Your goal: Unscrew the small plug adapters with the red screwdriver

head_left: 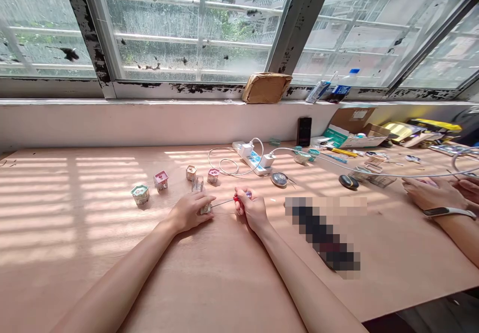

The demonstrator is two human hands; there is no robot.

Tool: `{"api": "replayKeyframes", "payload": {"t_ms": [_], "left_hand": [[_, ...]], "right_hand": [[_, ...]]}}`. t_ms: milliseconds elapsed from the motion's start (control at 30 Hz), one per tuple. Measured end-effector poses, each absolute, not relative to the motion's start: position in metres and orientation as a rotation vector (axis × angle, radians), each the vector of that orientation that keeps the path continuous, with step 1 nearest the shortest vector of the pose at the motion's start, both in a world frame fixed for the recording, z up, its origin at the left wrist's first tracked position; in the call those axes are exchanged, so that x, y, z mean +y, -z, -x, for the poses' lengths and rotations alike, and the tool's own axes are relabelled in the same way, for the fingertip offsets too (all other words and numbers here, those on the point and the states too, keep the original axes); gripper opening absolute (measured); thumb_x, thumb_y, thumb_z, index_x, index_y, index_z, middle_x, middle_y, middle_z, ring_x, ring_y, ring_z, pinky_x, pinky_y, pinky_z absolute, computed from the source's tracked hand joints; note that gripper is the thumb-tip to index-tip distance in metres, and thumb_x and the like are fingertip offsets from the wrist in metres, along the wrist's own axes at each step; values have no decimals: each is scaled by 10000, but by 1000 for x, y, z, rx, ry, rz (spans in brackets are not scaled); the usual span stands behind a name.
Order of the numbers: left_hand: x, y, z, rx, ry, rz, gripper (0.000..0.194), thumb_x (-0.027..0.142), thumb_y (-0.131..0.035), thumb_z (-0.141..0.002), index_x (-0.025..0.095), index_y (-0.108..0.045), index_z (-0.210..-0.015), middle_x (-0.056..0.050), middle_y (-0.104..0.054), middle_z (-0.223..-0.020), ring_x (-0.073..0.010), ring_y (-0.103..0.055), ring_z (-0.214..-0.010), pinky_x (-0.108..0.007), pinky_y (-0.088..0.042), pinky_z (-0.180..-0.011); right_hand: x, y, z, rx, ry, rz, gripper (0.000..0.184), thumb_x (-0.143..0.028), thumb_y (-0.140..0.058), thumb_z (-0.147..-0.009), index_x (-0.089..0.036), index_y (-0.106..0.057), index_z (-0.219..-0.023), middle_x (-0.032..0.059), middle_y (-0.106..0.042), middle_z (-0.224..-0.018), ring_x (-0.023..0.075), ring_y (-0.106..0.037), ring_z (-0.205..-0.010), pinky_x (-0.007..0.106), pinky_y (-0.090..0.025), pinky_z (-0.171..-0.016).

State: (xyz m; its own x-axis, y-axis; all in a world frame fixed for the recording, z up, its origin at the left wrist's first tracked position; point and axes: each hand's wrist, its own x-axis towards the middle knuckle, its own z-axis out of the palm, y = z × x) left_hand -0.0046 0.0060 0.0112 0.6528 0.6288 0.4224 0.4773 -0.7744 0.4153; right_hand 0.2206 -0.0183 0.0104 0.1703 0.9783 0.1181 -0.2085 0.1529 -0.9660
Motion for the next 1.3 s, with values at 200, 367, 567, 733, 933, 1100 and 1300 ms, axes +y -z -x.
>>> {"api": "replayKeyframes", "payload": {"t_ms": [200,367,567,733,933,1100,1300], "left_hand": [[5,-13,4,893,-804,-2604,385,285,-729,-867,233,-632,-1236,-72,-687,-1084,-237,-647,-1018,-332,-530,-887],[5,-13,5,891,-810,-2602,380,284,-733,-867,230,-632,-1229,-77,-692,-1121,-240,-650,-1030,-335,-530,-887],[5,-12,5,875,-840,-2615,395,263,-749,-855,208,-632,-1228,-80,-698,-1113,-239,-659,-1021,-333,-538,-874],[6,-12,5,871,-852,-2625,385,271,-740,-861,214,-633,-1227,-79,-696,-1136,-236,-659,-1024,-333,-539,-872],[6,-10,5,883,-838,-2637,437,277,-742,-859,210,-617,-1273,-83,-695,-1118,-239,-660,-1018,-334,-544,-863],[6,-10,5,885,-823,-2663,500,277,-734,-866,206,-580,-1337,-88,-700,-1123,-248,-660,-1025,-342,-547,-860],[7,-10,6,872,-805,-2710,556,280,-699,-899,218,-504,-1415,-86,-690,-1224,-261,-647,-1075,-368,-544,-892]], "right_hand": [[-18,-10,-221,-981,-1098,1029,484,-593,-788,-768,-181,-548,-687,-25,-543,-471,58,-376,-342,164,-347,-318],[-18,-12,-220,-968,-1100,1031,510,-621,-784,-756,-184,-534,-675,-27,-535,-455,59,-374,-336,164,-342,-316],[-18,-11,-220,-980,-1093,1037,515,-634,-776,-757,-184,-536,-685,-30,-530,-459,59,-367,-336,167,-344,-309],[-19,-11,-221,-1007,-1093,1042,503,-626,-775,-762,-180,-553,-690,-30,-526,-464,62,-370,-342,175,-348,-316],[-20,-17,-222,-1125,-1040,1099,481,-625,-748,-777,-190,-547,-729,-22,-543,-504,85,-397,-366,199,-349,-332],[-23,-22,-226,-1271,-871,1134,458,-626,-713,-799,-202,-542,-825,-10,-580,-593,124,-500,-457,216,-373,-399],[-30,-30,-233,-1535,-794,1143,381,-553,-708,-833,-201,-564,-832,13,-611,-704,134,-537,-531,239,-425,-489]]}}
